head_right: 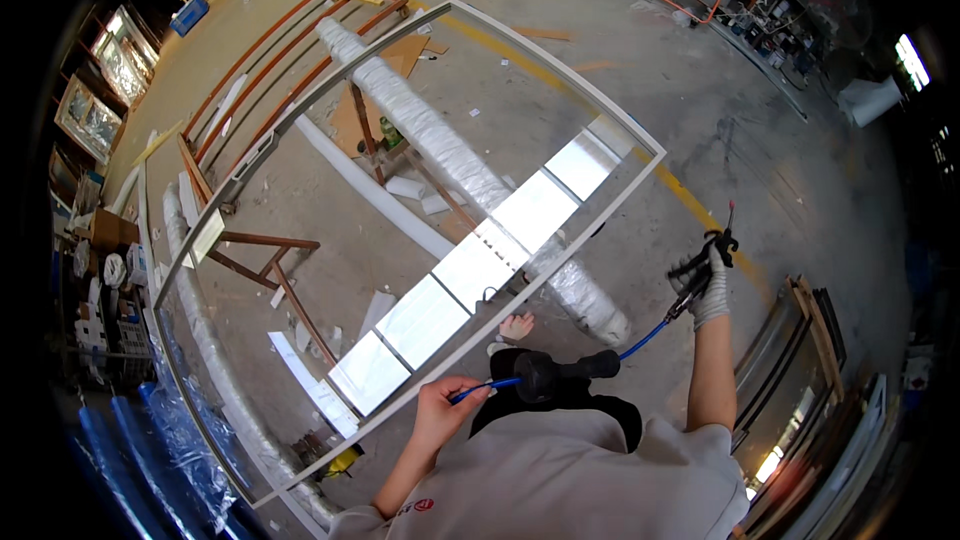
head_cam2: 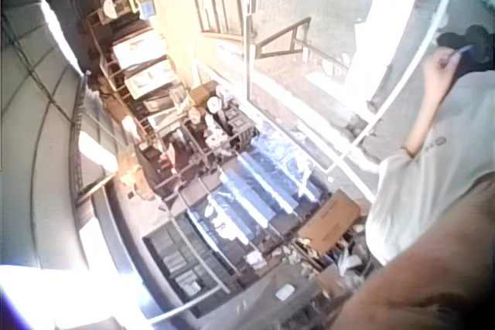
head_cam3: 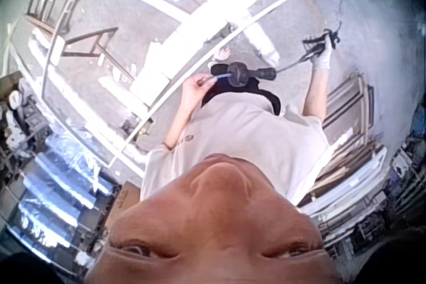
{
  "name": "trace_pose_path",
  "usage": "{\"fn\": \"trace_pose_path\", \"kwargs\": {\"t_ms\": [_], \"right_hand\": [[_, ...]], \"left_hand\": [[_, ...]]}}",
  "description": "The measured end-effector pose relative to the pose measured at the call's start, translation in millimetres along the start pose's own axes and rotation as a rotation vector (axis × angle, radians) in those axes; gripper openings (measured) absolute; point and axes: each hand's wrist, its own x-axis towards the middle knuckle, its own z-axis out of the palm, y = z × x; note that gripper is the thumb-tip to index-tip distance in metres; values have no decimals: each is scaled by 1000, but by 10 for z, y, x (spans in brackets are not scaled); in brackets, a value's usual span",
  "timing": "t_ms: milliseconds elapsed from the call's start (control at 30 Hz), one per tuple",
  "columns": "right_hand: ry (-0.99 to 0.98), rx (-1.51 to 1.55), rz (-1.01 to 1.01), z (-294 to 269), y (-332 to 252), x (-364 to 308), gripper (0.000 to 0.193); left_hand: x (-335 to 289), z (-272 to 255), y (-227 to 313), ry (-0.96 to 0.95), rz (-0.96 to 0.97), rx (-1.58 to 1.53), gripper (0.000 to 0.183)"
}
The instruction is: The person wipes a large glass panel in a metal frame, applies a handheld spray, and then wraps the frame with white foam padding.
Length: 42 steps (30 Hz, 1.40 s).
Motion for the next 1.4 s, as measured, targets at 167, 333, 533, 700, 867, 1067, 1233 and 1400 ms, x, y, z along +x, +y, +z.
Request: {"fn": "trace_pose_path", "kwargs": {"t_ms": [167, 333, 533, 700, 867, 1067, 1233, 1400], "right_hand": [[296, -1302, 44, -612, 58, 487, 39], [-30, -2323, -274, 160, 524, 1376, 53], [-407, -2141, -942, 876, 864, 2368, 45], [-384, -2020, -589, 1656, 846, 2508, 52], [-605, -1293, -1010, 1870, 1285, 2862, 43], [-409, -1512, -921, 1999, 1165, 3179, 43], [-362, -1590, -903, 2182, 1114, 3533, 42], [-427, -1588, -921, 2380, 1248, 3795, 42]], "left_hand": [[74, 691, -40, -291, -48, 30, 16], [470, 1772, -503, -648, 34, 211, 32], [943, 2809, -649, -589, -325, 102, 26], [888, 2728, -122, -75, -543, 94, 23], [1106, 2649, 258, 160, -581, 106, 20], [1342, 2712, 392, 206, -599, 125, 20], [1583, 2929, 357, 289, -457, 13, 20], [1814, 2838, 251, 327, -458, 103, 19]]}}
